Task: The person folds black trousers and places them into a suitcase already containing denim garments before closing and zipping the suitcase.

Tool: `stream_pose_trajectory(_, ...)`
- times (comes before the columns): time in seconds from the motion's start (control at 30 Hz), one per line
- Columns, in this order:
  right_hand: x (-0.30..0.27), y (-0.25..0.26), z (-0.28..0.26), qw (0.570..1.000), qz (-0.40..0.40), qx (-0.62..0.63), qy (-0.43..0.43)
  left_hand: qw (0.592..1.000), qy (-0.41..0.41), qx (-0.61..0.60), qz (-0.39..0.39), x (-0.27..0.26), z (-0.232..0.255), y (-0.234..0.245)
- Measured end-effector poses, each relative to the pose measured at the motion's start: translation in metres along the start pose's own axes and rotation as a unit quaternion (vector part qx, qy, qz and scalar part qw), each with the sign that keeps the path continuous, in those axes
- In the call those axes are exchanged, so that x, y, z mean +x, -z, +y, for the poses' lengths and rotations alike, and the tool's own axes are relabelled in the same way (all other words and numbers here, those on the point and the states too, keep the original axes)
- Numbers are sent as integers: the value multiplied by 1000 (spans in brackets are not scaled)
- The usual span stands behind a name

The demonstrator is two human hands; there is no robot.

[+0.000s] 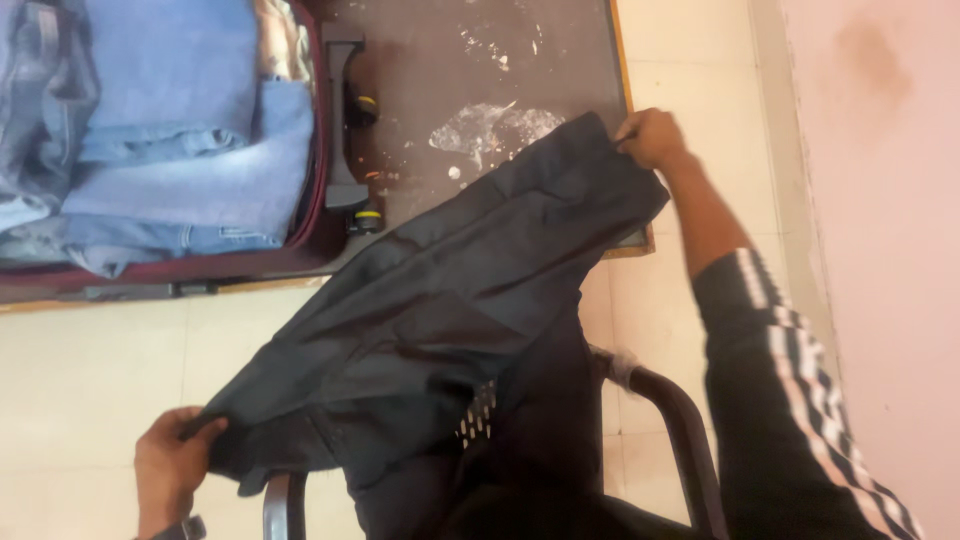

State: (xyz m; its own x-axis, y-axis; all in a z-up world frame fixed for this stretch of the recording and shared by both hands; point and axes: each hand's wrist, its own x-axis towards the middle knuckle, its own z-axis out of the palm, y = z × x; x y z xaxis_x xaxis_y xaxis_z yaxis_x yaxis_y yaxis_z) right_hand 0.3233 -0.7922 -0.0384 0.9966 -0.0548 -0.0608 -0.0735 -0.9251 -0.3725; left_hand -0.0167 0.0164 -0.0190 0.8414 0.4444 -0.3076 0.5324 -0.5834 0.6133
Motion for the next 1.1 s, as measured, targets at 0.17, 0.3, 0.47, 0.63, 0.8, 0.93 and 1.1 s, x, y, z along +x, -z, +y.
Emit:
stream_pose_trajectory(0.17,10,-45,-17,990,52,122,-43,999,37,3,-17,-2,1,-2)
stream_pose_trajectory(0.3,3,-41,-37,987,142,68,-34,997,64,34,-13,-5,16,-2)
stream_pose_trajectory(0.47,-11,-19,-44,981,194,13,-8,998,42,50,-6,-6,26,0)
stream_pose_trajectory(0.63,-39,59,-43,963,135,213,94,998,5,48,36,-17,40,21)
stream_pose_trajectory(0.8,-103,155,-24,968,146,-10,201,995,-82,28,57,-26,64,48)
stream_pose_trajectory(0.93,-153,199,13,955,212,-69,197,990,-115,-31,78,-45,85,71)
stream_pose_trajectory(1.1,-201,201,48,947,280,-77,139,927,-316,-7,203,-80,127,113)
